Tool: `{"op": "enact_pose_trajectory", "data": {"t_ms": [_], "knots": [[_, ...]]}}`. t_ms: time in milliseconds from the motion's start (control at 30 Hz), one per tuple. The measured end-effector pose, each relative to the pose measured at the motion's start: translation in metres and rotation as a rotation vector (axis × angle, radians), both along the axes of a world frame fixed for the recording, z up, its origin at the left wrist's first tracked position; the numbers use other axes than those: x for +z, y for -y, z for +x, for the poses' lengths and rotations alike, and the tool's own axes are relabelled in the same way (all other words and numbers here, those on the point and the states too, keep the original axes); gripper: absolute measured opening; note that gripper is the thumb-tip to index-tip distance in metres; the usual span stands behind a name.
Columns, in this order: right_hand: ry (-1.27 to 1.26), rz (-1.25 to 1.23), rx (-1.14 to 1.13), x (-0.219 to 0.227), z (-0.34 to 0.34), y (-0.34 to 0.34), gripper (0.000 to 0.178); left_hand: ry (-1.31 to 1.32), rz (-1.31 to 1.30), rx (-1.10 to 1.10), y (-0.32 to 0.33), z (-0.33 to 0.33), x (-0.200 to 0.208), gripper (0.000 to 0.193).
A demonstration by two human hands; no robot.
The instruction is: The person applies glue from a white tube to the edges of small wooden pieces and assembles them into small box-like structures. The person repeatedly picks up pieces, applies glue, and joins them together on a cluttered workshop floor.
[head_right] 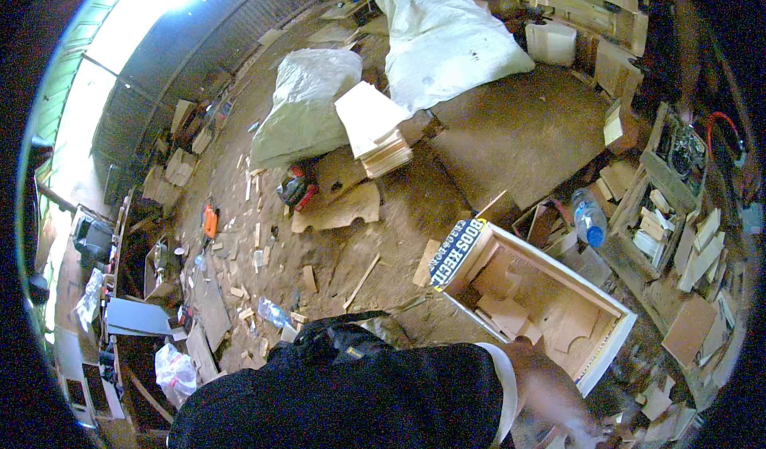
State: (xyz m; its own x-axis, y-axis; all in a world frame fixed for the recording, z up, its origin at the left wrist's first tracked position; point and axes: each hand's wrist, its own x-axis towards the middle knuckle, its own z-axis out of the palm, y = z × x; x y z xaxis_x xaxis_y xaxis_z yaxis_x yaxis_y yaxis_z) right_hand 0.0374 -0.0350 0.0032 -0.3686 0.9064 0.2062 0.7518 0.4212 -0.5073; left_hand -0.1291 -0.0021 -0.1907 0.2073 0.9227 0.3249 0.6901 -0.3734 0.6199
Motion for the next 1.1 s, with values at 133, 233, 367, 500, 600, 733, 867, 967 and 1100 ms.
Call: {"op": "enact_pose_trajectory", "data": {"t_ms": [133, 233, 367, 500, 600, 733, 867, 967, 1100], "knots": [[-0.010, -0.010, -0.069, -0.001, 0.005, -0.002, 0.022, -0.049, -0.006, -0.059, -0.004, 0.011, -0.011, 0.077], [-0.012, -0.005, -0.106, -0.001, 0.015, -0.003, 0.022, -0.069, -0.016, -0.092, 0.003, 0.017, -0.016, 0.075], [-0.017, -0.010, -0.154, -0.001, 0.038, -0.001, 0.021, -0.093, -0.023, -0.125, 0.007, 0.033, -0.022, 0.071], [-0.034, -0.022, -0.234, -0.002, 0.078, 0.009, 0.020, -0.136, -0.037, -0.171, 0.008, 0.057, -0.037, 0.067], [-0.044, -0.025, -0.327, 0.002, 0.117, 0.025, 0.019, -0.205, -0.044, -0.184, 0.027, 0.066, -0.048, 0.065], [-0.177, -0.079, -0.480, 0.004, 0.156, 0.054, 0.017, -0.380, -0.061, -0.158, 0.060, 0.047, -0.045, 0.061], [-0.365, -0.159, -0.583, 0.009, 0.165, 0.078, 0.023, -0.039, -0.435, -0.230, 0.045, 0.009, -0.009, 0.072], [-0.459, -0.270, -0.682, 0.024, 0.162, 0.099, 0.032, 0.683, -0.949, -0.291, 0.014, -0.026, 0.032, 0.079], [-0.663, -0.165, -0.751, 0.038, 0.143, 0.108, 0.032, 1.530, -1.413, -0.181, 0.017, -0.031, 0.087, 0.066]]}}
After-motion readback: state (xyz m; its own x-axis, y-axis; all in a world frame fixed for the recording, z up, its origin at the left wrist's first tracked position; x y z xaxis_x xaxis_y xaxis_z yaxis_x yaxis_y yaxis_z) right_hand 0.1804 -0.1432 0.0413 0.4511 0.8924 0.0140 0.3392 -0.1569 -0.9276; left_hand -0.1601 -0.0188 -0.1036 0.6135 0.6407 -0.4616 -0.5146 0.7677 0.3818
